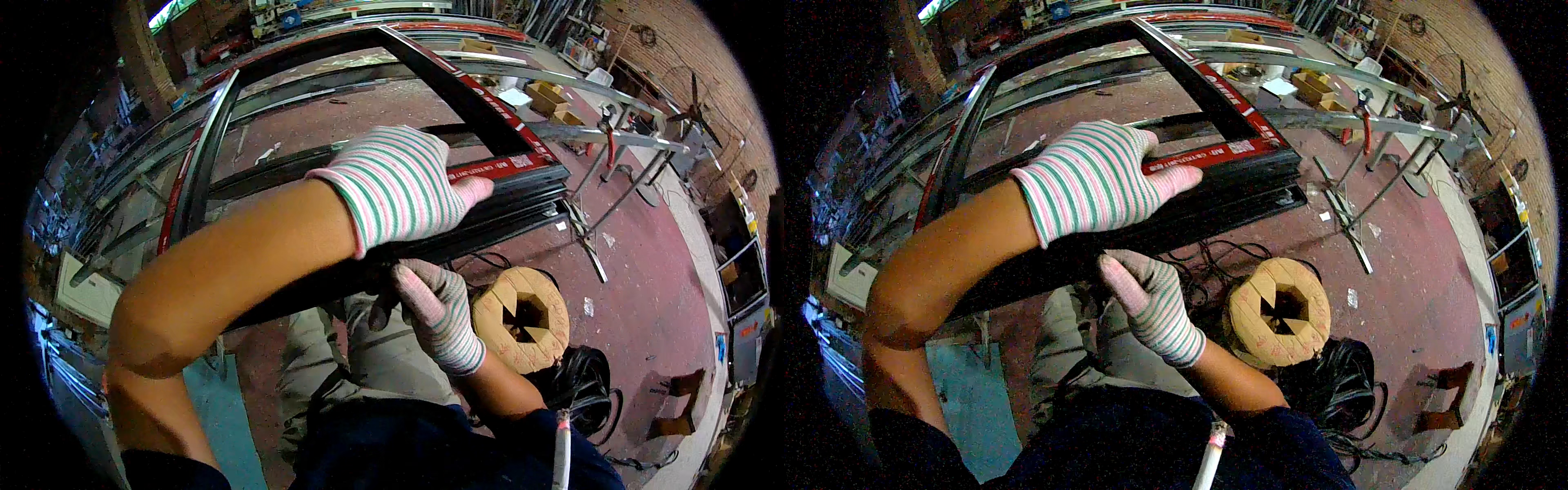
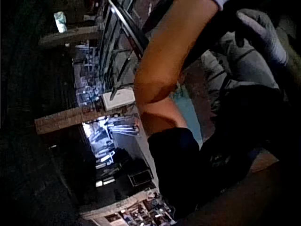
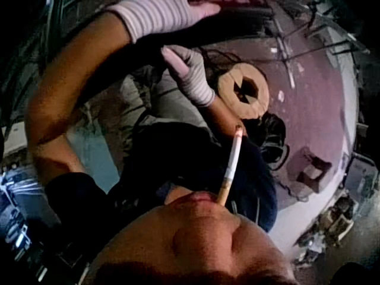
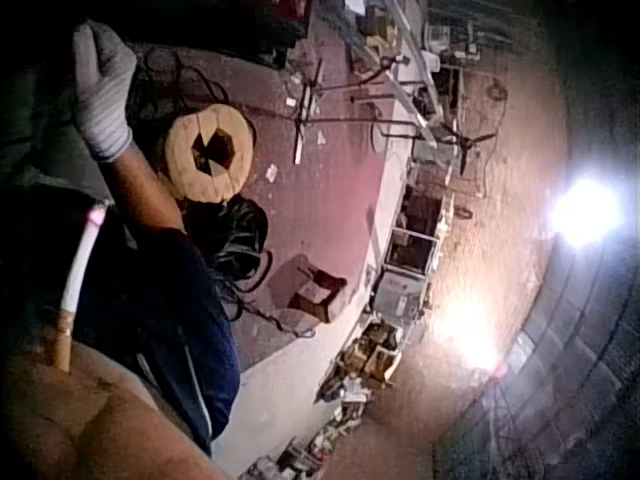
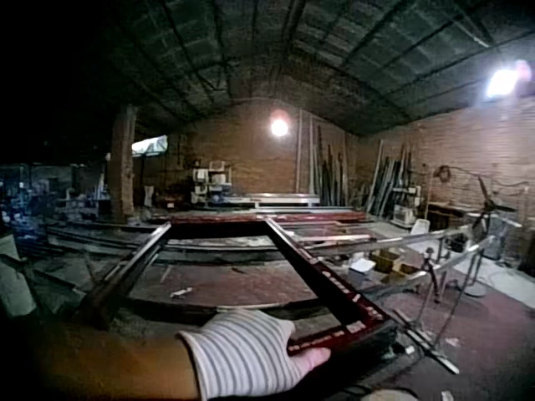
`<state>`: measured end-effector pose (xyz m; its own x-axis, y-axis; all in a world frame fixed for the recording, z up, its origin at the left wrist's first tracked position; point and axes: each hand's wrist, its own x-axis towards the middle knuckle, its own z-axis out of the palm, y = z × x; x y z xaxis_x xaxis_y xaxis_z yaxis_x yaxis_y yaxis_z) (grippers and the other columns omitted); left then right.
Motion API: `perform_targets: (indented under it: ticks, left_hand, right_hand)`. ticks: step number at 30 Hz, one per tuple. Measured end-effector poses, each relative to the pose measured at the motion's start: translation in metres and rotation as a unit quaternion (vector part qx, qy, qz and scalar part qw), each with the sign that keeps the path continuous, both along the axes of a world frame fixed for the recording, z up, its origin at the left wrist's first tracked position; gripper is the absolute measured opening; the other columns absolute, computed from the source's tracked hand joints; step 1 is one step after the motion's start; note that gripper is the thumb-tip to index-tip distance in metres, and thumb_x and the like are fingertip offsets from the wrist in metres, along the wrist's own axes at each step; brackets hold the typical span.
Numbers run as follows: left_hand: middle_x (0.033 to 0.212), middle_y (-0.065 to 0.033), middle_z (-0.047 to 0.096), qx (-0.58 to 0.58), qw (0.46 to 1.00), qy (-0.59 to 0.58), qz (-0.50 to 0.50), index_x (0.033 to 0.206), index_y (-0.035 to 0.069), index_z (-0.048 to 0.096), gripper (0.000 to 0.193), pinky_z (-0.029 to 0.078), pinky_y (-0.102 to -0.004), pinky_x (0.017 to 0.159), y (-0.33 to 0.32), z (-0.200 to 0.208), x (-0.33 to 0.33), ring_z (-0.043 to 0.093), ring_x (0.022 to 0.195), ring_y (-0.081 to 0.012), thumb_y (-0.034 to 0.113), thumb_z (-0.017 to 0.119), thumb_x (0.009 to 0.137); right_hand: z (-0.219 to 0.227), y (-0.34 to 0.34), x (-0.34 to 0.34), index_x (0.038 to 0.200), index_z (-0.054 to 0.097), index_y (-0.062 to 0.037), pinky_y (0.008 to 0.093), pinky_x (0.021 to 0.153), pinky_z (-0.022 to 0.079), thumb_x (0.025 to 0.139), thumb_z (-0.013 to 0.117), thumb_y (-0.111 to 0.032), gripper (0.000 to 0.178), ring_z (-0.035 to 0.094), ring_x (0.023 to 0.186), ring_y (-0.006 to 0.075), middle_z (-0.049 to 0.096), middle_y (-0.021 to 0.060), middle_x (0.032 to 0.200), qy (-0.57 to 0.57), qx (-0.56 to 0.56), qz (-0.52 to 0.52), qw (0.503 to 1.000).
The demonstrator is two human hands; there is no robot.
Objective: The person installs a black rubber seal into the groove of a red window frame. They use pliers to press the seal into place, working along the edges and corners of the frame.
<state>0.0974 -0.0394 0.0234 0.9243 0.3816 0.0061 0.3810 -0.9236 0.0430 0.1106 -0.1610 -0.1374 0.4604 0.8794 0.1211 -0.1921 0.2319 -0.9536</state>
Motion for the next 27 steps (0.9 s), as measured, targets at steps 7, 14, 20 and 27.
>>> perform_targets:
  ticks: [7, 14, 20, 27]
  left_hand:
    - [0.104, -0.0285, 0.068, -0.043, 0.998, -0.032, -0.028, 0.117, -0.004, 0.064, 0.071, 0.052, -0.0454, 0.089, 0.009, -0.007, -0.014, 0.067, 0.099, -0.0417, 0.061, 0.052, 0.093]
    - [0.103, -0.0275, 0.068, -0.019, 0.997, -0.065, -0.037, 0.120, -0.003, 0.062, 0.059, 0.052, -0.0466, 0.087, 0.017, -0.016, -0.035, 0.066, 0.099, -0.0425, 0.050, 0.056, 0.096]
    - [0.096, -0.0286, 0.068, -0.014, 0.997, -0.056, -0.044, 0.116, -0.003, 0.062, 0.055, 0.053, -0.0480, 0.081, 0.009, -0.014, -0.029, 0.066, 0.091, -0.0443, 0.047, 0.055, 0.097]
    - [0.092, -0.0298, 0.067, -0.011, 0.996, -0.051, -0.075, 0.114, -0.005, 0.063, 0.061, 0.053, -0.0476, 0.079, 0.011, -0.014, -0.017, 0.067, 0.089, -0.0433, 0.053, 0.054, 0.095]
  right_hand:
    - [0.013, 0.003, -0.016, 0.104, 0.065, 0.0033, 0.0270, 0.065, 0.051, 0.103, 0.052, -0.029, 0.035, 0.065, 0.068, 0.0156, 0.069, 0.0111, 0.084, 0.109, 0.046, 0.024, 0.993]
    - [0.019, 0.019, -0.033, 0.117, 0.059, 0.0012, 0.0277, 0.054, 0.052, 0.104, 0.049, -0.036, 0.040, 0.064, 0.065, 0.0172, 0.068, 0.0121, 0.084, 0.157, 0.074, 0.077, 0.982]
    - [0.017, 0.012, -0.032, 0.121, 0.059, 0.0000, 0.0281, 0.066, 0.053, 0.104, 0.050, -0.031, 0.036, 0.066, 0.075, 0.0160, 0.069, 0.0106, 0.091, 0.105, 0.043, 0.061, 0.992]
    - [-0.045, -0.029, -0.043, 0.126, 0.061, -0.0001, 0.0262, 0.087, 0.048, 0.104, 0.052, -0.020, 0.031, 0.060, 0.096, 0.0101, 0.068, 0.0040, 0.109, -0.030, -0.043, 0.016, 0.999]
